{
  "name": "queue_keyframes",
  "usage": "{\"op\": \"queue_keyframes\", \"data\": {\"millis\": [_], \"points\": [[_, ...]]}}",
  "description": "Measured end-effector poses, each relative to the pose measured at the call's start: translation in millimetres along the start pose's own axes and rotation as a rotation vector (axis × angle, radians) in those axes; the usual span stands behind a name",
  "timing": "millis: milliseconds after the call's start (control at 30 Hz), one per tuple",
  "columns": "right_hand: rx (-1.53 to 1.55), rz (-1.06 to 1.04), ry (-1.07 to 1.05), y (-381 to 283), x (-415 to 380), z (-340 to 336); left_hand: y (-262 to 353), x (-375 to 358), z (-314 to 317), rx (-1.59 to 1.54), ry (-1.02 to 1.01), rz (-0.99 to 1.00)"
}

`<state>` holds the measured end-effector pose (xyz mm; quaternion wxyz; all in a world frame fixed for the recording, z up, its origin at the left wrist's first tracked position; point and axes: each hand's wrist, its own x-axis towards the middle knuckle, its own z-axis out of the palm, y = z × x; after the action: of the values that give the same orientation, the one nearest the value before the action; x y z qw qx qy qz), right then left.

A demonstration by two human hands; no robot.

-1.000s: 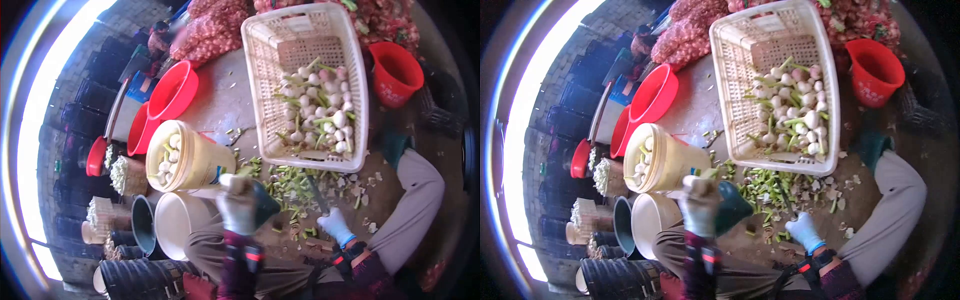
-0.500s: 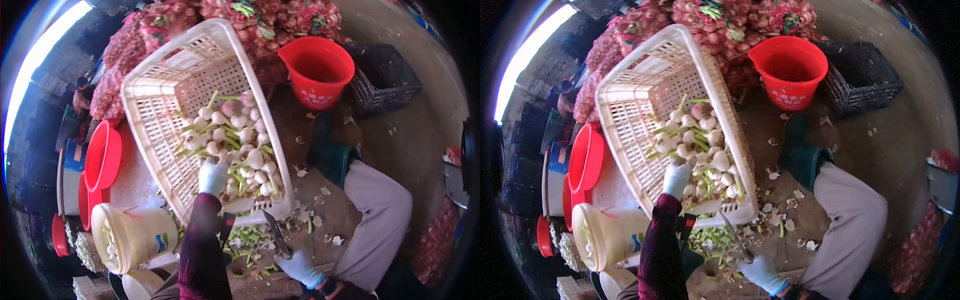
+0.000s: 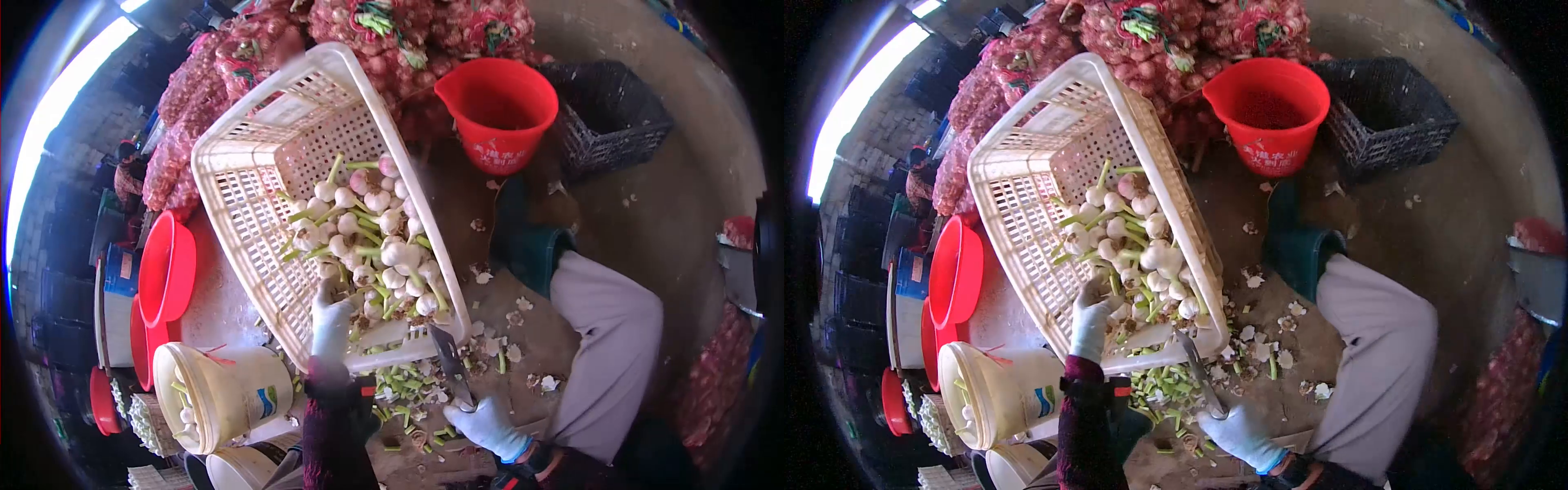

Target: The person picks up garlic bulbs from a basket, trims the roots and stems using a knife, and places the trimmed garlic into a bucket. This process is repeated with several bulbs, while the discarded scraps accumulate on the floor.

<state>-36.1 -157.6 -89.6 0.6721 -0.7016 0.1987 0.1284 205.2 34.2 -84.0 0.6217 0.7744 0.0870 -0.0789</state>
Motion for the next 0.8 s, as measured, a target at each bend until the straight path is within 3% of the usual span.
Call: {"op": "queue_keyframes", "data": {"millis": [67,133,200,267,400,467,533,567,600,667,700,800], "points": [[0.023,0.065,-0.022,-12.1,-8.4,-6.0,4.7,-6.2,23.5,0.05,0.006,0.127],[-0.061,-0.044,0.009,-32.5,-8.9,-15.4,21.0,-12.6,49.2,0.509,0.034,0.44],[0.056,-0.088,0.073,-29.2,-2.1,-14.3,40.7,-9.6,75.9,0.822,-0.079,0.689],[0.094,0.097,0.056,-29.1,3.7,-19.5,41.0,1.7,94.5,1.217,-0.216,0.557],[0.171,0.15,0.05,7.1,12.8,-18.0,67.9,30.8,118.4,1.289,-0.474,0.162],[0.088,0.148,0.046,3.7,14.1,-21.9,23.8,59.5,104.7,1.052,-0.409,-0.002],[0.18,0.155,0.036,11.6,20.3,-16.8,-1.2,68.9,86.8,0.577,-0.396,-0.028],[0.184,0.151,0.034,8.2,19.6,-14.7,-6.1,63.8,80.4,0.68,-0.354,0.025],[0.19,0.125,0.052,2.8,17.3,-13.5,-2.1,55.0,76.6,0.682,-0.354,0.025],[0.186,0.103,0.068,2.2,13.8,-18.1,3.5,37.8,67.0,0.183,-0.214,0.0],[0.161,0.063,0.067,5.2,10.7,-19.4,9.5,30.6,51.4,-0.096,-0.258,0.013],[0.091,0.078,0.03,-13.9,6.5,-24.9,51.0,-23.0,11.8,-0.381,-0.05,-0.038]]}}
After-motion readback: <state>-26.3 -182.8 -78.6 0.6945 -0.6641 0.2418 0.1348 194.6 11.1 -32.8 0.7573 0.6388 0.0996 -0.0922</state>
